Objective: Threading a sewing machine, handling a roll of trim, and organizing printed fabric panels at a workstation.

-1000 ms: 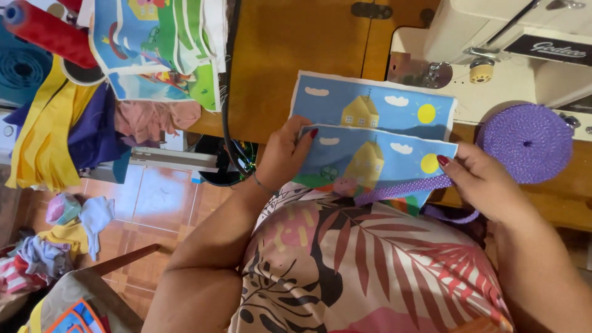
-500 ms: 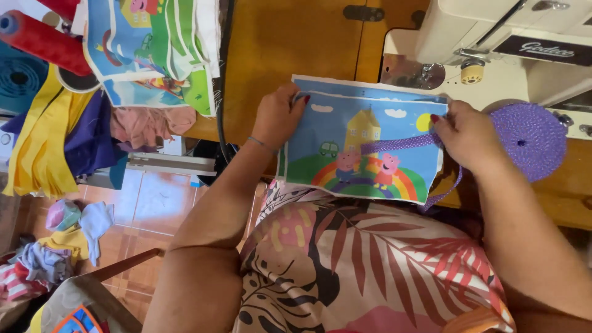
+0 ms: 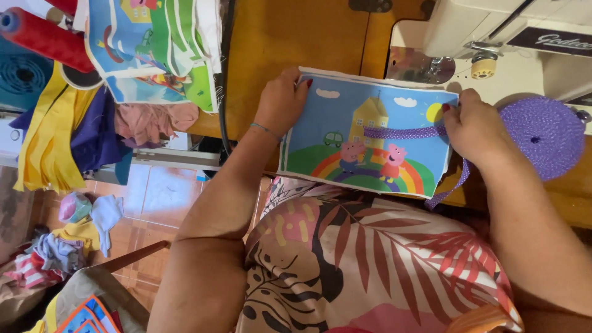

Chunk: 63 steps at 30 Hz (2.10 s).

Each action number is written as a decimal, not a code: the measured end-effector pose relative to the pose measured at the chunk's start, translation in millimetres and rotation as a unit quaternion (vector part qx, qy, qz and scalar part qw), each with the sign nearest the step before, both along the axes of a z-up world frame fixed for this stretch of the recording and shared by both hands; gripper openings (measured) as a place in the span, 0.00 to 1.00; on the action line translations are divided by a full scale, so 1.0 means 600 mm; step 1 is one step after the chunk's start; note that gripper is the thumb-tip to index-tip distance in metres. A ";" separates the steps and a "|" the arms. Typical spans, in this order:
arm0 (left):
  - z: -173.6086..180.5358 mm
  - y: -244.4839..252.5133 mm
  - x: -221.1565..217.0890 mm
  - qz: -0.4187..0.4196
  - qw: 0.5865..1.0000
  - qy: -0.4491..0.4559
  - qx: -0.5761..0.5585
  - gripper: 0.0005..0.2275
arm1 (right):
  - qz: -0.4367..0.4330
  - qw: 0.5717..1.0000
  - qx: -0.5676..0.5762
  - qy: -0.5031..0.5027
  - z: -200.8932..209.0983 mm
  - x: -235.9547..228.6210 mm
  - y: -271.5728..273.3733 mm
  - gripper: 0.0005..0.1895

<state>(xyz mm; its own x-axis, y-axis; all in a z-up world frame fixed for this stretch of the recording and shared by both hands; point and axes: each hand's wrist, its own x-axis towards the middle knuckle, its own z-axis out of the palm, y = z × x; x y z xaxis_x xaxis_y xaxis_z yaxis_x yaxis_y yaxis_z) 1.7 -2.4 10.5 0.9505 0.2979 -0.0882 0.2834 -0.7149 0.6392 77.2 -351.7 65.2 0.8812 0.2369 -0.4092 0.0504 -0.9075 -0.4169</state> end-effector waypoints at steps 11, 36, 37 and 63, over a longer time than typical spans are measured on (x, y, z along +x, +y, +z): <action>-0.015 -0.005 0.019 0.012 0.995 0.032 0.096 0.09 | 0.001 1.000 -0.003 -0.024 -0.030 0.013 -0.004 0.18; -0.033 -0.153 0.009 -0.377 0.862 -0.178 0.287 0.28 | -0.077 0.888 0.411 0.192 -0.064 -0.158 -0.117 0.30; -0.036 -0.152 0.012 -0.363 0.864 -0.183 0.297 0.28 | -0.129 0.864 0.425 0.236 -0.056 -0.158 -0.110 0.29; 0.014 0.063 -0.075 -0.116 0.921 -0.304 0.217 0.08 | -0.079 0.892 0.355 0.270 -0.124 -0.162 -0.104 0.15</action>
<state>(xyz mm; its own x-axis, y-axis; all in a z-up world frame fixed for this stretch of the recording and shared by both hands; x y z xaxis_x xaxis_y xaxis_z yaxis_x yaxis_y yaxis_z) -43.5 35.6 19.2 0.8279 -0.0373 0.5597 -0.2245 -0.9364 0.2697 -20.2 -414.2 -9.5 0.6468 0.4952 -0.5800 -0.4362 -0.3836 -0.8140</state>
